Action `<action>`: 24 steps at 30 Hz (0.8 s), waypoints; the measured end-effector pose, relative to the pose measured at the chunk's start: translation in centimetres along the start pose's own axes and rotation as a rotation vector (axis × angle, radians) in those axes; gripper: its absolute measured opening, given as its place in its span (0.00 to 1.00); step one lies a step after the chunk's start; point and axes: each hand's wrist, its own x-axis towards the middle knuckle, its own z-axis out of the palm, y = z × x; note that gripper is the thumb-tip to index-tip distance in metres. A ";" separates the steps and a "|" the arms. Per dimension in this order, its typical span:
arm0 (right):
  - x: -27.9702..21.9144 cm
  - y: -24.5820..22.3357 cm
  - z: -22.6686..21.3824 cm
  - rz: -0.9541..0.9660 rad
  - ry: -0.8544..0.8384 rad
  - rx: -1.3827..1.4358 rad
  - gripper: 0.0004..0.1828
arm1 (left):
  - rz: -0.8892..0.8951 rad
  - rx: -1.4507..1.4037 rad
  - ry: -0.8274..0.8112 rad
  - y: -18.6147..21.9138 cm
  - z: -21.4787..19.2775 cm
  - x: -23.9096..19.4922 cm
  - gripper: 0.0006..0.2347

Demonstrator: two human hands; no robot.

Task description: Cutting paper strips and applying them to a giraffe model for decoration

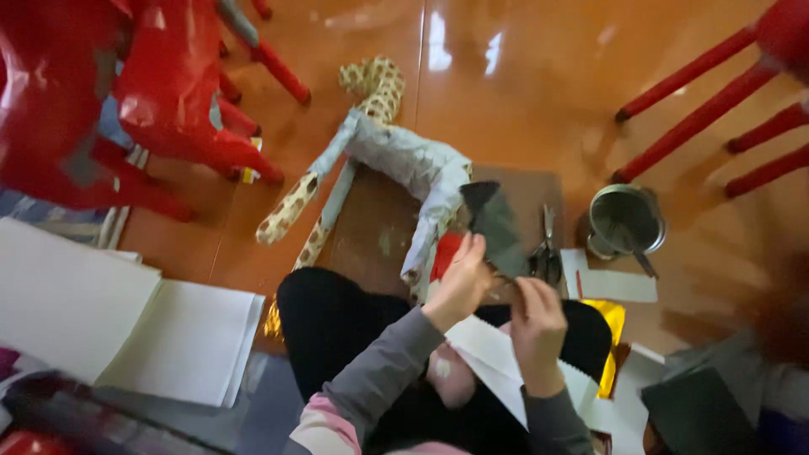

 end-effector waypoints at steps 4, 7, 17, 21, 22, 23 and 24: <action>5.9 5.2 0.0 -0.296 0.347 -0.296 0.07 | -0.015 -0.156 0.050 -0.2 7.9 2.3 0.17; 8.3 10.6 3.3 -0.331 0.325 -0.649 0.07 | -0.256 -0.293 -0.242 -3.0 -1.0 12.6 0.27; 2.7 26.7 19.3 -0.212 -0.130 -0.617 0.07 | -0.434 0.287 0.004 -2.6 -15.4 0.1 0.22; 1.6 28.1 19.8 0.172 -0.439 -0.518 0.07 | -0.445 0.315 0.107 -0.6 -17.1 -2.7 0.21; 1.2 28.0 19.6 0.422 -0.647 -0.418 0.13 | -0.443 0.328 0.141 -0.3 -17.5 -3.5 0.20; 0.3 29.2 19.9 0.434 -0.669 -0.418 0.13 | -0.459 0.319 0.157 -0.3 -17.5 -3.9 0.20; -0.5 30.3 20.3 0.453 -0.609 -0.333 0.11 | -0.433 0.305 0.163 -0.2 -17.6 -4.2 0.20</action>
